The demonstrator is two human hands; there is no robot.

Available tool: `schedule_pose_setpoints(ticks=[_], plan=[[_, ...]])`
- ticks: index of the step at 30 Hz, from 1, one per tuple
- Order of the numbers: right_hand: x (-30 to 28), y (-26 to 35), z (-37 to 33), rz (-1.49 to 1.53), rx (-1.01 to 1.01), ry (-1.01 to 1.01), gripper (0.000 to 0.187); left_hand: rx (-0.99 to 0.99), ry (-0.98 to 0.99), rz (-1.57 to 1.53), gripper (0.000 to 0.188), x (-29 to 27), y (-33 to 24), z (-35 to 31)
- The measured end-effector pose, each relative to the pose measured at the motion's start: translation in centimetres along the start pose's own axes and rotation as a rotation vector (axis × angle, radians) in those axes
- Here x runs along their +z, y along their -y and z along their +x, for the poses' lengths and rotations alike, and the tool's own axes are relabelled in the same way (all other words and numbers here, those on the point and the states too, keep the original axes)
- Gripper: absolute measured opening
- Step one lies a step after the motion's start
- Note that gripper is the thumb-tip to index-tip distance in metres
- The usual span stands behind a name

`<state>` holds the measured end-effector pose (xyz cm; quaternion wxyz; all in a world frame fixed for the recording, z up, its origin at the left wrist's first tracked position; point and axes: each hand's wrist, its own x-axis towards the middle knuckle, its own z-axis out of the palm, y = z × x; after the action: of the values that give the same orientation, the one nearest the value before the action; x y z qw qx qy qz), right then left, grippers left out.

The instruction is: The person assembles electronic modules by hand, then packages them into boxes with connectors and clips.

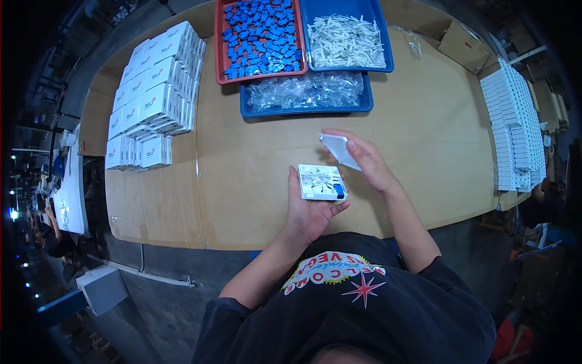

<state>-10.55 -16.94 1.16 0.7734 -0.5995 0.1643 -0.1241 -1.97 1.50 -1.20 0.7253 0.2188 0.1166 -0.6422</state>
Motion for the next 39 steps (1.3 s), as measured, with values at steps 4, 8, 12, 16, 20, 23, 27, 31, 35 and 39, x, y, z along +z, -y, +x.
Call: schedule_pose_setpoints(ticks=[4, 8, 12, 16, 20, 23, 27, 31, 35, 39], plan=[[0.9, 0.3, -0.4, -0.138, 0.081, 0.075, 0.064, -0.033, 0.019, -0.018, 0.087, -0.2, 0.0, 0.5], [0.3, 0.1, 0.1, -0.273, 0.004, 0.150, 0.052, -0.050, -0.001, 0.025, 0.082, 0.0, -0.3, 0.9], [0.5, 0.2, 0.2, -0.312, 0.019, 0.192, 0.045, -0.046, 0.025, 0.034, 0.079, 0.1, -0.3, 1.2], [0.8, 0.1, 0.3, -0.350, -0.041, 0.201, 0.043, -0.027, 0.052, 0.027, 0.078, 0.0, -0.1, 1.7], [0.7, 0.1, 0.3, -0.366, 0.017, 0.209, 0.041, -0.018, 0.025, 0.025, 0.077, 0.1, 0.0, 1.9], [0.6, -0.3, 0.5, -0.363, 0.042, 0.243, 0.041, -0.032, 0.023, 0.010, 0.075, 0.1, -0.1, 2.0], [0.1, -0.7, 0.8, -0.277, 0.040, 0.268, 0.042, -0.074, 0.082, -0.022, 0.074, -0.6, -0.4, 2.3], [-0.1, -1.2, 1.0, -0.222, 0.142, 0.259, 0.042, -0.093, 0.043, -0.014, 0.073, -0.6, -0.6, 2.5], [0.1, -1.6, 1.2, -0.217, 0.213, 0.234, 0.041, -0.103, 0.009, 0.006, 0.073, -1.0, -0.7, 2.9], [0.0, -2.8, 1.3, -0.246, 0.228, 0.204, 0.039, -0.121, -0.019, 0.042, 0.073, -1.8, -0.9, 3.3]])
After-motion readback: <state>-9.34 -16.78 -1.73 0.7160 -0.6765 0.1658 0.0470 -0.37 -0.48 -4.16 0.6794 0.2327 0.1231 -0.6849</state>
